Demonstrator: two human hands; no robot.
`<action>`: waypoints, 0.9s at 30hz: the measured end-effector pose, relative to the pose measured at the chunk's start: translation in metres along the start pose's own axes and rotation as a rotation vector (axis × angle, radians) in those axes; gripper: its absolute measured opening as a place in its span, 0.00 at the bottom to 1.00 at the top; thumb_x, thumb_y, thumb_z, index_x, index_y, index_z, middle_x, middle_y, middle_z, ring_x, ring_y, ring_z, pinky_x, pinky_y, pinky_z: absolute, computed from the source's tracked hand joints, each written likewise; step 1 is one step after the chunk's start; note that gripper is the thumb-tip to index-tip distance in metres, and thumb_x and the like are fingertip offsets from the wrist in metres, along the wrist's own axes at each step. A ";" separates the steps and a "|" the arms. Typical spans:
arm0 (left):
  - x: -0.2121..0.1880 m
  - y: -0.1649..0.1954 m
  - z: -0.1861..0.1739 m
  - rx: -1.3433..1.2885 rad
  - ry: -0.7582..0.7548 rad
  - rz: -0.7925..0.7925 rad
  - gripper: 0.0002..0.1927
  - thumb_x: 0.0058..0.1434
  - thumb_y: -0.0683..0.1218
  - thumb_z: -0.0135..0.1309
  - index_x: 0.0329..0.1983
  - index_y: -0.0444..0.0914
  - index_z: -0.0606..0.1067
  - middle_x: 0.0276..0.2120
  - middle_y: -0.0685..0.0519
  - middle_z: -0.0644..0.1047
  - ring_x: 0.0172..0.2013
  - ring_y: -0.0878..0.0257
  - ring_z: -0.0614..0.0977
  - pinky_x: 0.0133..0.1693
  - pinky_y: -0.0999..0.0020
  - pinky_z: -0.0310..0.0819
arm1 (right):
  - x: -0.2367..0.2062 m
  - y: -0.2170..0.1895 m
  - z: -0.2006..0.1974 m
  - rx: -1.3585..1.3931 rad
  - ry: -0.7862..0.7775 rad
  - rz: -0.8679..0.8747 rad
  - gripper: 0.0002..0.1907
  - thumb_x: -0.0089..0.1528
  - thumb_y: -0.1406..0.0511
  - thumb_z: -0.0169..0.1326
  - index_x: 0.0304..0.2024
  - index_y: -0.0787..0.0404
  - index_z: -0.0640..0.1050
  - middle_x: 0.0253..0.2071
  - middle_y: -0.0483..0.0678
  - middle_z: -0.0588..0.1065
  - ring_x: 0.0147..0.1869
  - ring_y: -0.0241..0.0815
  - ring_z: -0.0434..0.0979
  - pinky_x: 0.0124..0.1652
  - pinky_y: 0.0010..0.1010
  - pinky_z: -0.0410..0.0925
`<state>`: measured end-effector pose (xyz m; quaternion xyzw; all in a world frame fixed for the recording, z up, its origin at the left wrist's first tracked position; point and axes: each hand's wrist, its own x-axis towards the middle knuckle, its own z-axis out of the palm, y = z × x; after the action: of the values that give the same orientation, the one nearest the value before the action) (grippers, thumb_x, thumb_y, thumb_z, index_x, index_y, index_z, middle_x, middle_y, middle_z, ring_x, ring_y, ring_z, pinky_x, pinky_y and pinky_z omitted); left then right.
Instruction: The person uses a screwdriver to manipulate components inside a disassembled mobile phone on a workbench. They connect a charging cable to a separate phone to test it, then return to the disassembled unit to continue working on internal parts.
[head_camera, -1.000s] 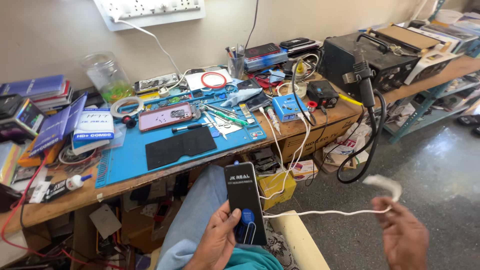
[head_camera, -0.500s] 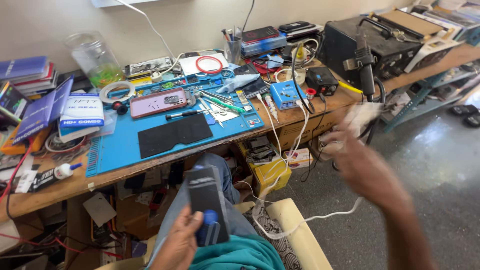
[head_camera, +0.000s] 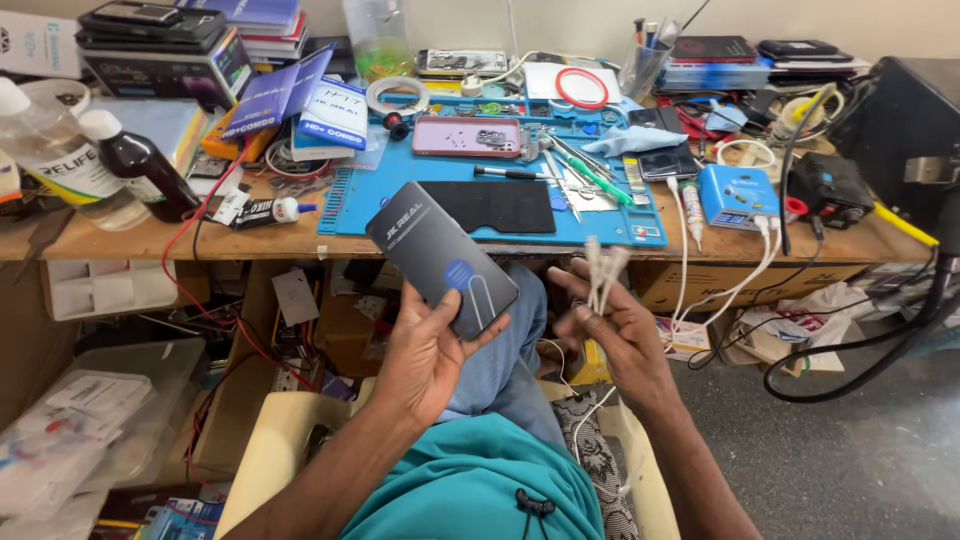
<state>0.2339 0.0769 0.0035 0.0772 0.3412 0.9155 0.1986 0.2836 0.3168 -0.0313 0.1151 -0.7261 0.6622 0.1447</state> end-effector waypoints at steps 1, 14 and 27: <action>0.002 -0.001 -0.001 0.002 -0.016 0.014 0.29 0.68 0.42 0.45 0.71 0.52 0.55 0.61 0.50 0.70 0.58 0.55 0.78 0.55 0.45 0.79 | -0.001 0.001 0.002 0.091 0.051 0.052 0.33 0.69 0.64 0.50 0.74 0.68 0.60 0.63 0.51 0.78 0.34 0.33 0.76 0.34 0.24 0.69; 0.020 -0.024 0.005 -0.015 -0.095 0.034 0.28 0.70 0.40 0.45 0.71 0.48 0.54 0.60 0.48 0.70 0.57 0.54 0.78 0.55 0.48 0.81 | -0.004 -0.026 0.028 -0.019 0.176 0.136 0.27 0.68 0.59 0.41 0.68 0.57 0.55 0.33 0.47 0.81 0.15 0.25 0.67 0.16 0.16 0.61; 0.025 -0.034 0.002 -0.007 -0.082 0.055 0.33 0.70 0.39 0.48 0.73 0.45 0.50 0.62 0.45 0.68 0.59 0.55 0.77 0.57 0.52 0.80 | -0.016 0.007 0.024 0.315 0.283 0.205 0.13 0.70 0.63 0.49 0.47 0.68 0.75 0.35 0.47 0.81 0.32 0.32 0.78 0.30 0.23 0.73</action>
<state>0.2217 0.1118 -0.0168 0.1231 0.3274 0.9179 0.1875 0.2940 0.2932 -0.0456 -0.0320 -0.5943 0.7880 0.1574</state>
